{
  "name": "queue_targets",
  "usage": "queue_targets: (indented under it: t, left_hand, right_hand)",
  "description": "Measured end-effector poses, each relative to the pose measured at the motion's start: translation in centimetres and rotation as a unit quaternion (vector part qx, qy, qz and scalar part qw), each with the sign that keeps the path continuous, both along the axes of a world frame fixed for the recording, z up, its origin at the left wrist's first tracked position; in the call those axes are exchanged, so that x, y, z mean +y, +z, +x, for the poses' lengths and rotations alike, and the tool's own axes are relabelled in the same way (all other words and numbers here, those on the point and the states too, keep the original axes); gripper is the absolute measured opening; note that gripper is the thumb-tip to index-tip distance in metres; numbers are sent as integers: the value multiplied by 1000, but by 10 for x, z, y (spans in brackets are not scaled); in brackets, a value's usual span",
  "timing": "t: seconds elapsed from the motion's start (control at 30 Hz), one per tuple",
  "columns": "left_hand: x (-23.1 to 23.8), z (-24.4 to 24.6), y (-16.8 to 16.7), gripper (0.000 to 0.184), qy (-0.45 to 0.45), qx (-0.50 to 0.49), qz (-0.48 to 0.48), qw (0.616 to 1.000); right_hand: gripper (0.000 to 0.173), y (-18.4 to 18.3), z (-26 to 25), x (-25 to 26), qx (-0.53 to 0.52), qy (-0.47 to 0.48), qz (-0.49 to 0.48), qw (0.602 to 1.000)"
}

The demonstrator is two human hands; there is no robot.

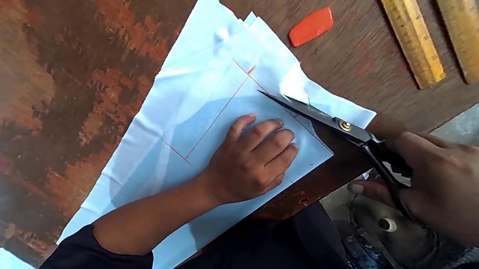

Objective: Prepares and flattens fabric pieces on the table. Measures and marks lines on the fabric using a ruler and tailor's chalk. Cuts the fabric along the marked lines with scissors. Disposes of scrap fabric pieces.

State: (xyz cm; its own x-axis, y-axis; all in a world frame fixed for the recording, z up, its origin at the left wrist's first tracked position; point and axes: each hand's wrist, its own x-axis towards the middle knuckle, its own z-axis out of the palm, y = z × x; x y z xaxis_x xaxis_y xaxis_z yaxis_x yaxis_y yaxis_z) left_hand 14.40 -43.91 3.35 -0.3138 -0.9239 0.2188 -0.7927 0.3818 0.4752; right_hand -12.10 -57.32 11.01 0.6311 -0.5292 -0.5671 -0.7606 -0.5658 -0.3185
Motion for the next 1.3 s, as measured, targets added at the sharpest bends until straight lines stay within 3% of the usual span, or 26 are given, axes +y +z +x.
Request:
queue_targets:
  t: [0.07, 0.2, 0.3, 0.4, 0.53, 0.73, 0.83, 1.0, 1.07, 1.2, 1.3]
  left_hand:
    - [0, 0, 0, 28, 1, 3, 2, 1000]
    - [0, 1, 1, 28, -1, 5, 2, 1000]
    - [0, 1, 1, 28, 0, 7, 7, 1000]
    - [0, 1, 0, 28, -1, 7, 3, 1000]
    - [-1, 0, 0, 27, -2, 11, 3, 1000]
    - [-1, 0, -2, 26, 0, 8, -1, 1000]
    - [-2, -1, -3, 26, -1, 11, -7, 1000]
    - [3, 1, -6, 28, 0, 20, 7, 1000]
    - [1, -3, -5, 30, 26, 35, 13, 999]
    - [-38, -23, 21, 41, 122, 36, -12, 992]
    - [-70, -41, 44, 51, 181, -26, 37, 982]
  right_hand:
    - [75, -2, 11, 3, 1, -5, -2, 1000]
    - [50, -9, 17, 2, -27, 5, -23, 999]
    - [42, -10, 16, 1, -45, 13, -33, 998]
    - [43, -4, 21, 1, -14, 7, -17, 1000]
    - [61, -1, 43, 4, 11, -8, -9, 1000]
    - [42, -16, 56, 1, -51, 14, -45, 998]
    - [41, -11, 52, -11, -30, 13, -23, 999]
    - [51, 23, 25, -12, 48, -91, 169, 980]
    - [47, 40, -6, 5, 36, -150, 237, 959]
    - [45, 49, -81, 62, -48, -283, 278, 917]
    - [44, 35, -112, 113, -125, -370, 274, 879]
